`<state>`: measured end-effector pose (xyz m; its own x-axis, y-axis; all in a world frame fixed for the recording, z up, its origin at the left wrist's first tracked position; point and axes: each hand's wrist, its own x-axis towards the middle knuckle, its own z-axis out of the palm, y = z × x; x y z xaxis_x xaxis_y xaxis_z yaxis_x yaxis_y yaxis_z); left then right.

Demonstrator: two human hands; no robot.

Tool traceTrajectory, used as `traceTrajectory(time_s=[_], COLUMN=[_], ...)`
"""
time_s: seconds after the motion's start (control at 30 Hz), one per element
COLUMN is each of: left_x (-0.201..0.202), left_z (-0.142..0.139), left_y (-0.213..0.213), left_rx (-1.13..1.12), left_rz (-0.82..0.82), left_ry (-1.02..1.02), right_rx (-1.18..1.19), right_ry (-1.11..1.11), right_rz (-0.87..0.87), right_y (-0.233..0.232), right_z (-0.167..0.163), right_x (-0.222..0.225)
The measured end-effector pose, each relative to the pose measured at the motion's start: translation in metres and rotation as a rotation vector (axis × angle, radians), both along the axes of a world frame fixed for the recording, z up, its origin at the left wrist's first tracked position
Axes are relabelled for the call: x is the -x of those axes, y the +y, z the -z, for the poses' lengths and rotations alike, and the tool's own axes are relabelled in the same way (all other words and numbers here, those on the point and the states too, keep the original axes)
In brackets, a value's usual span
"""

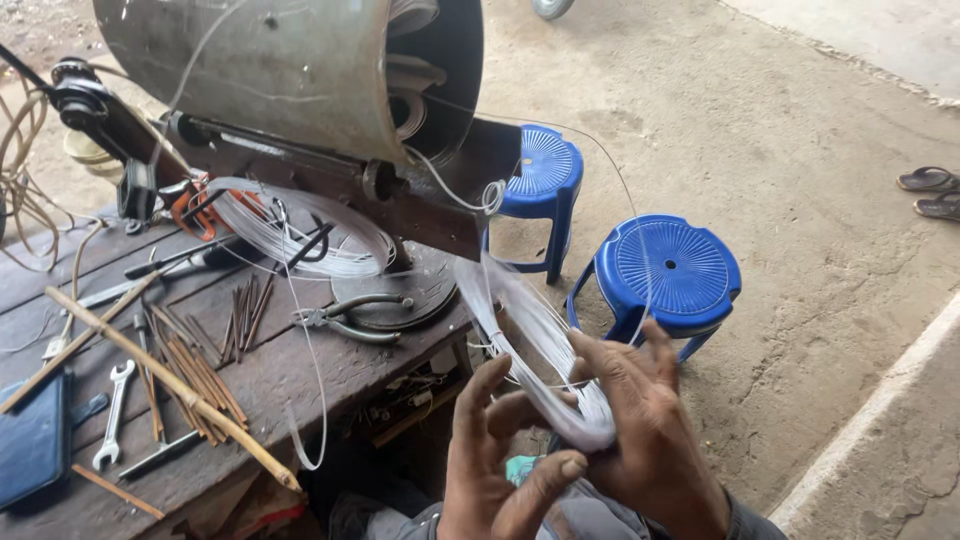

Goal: The person winds white wire around a cylindrical metal drum mounted on a bench. They hold a coil of wire, feed it into the drum, push and arrange the wire inside with a wooden stick, pull loops of wire tight by hand, and adjust the wound wire on the drum.

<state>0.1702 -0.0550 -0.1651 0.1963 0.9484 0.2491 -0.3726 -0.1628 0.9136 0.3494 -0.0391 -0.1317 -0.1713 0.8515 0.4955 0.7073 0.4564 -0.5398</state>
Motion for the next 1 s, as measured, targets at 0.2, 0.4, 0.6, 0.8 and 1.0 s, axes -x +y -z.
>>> traceTrajectory(time_s=[0.2,0.4,0.6,0.8,1.0], left_x=[0.015,0.044,-0.002,-0.019,0.01], left_z=[-0.015,-0.127,-0.219,-0.208,-0.17], left_y=[0.012,0.054,0.072,0.081,0.089], left_rx=[-0.351,-0.976,-1.22,-0.946,-0.847], left_rz=[-0.037,-0.231,0.178,0.506,0.2], left_ry=[0.24,0.758,1.043,0.868,0.742], right_rx=[-0.393,-0.862,-0.882,-1.098,-0.419], right_ry=[-0.164,-0.022,-0.091,-0.167,-0.042], right_rz=[0.212,0.06,0.064,-0.083,-0.401], right_y=[0.02,0.02,-0.011,0.03,0.105], right_z=[-0.007,-0.027,-0.156,-0.133,-0.084], right_x=[-0.016,-0.027,0.007,-0.012,-0.05])
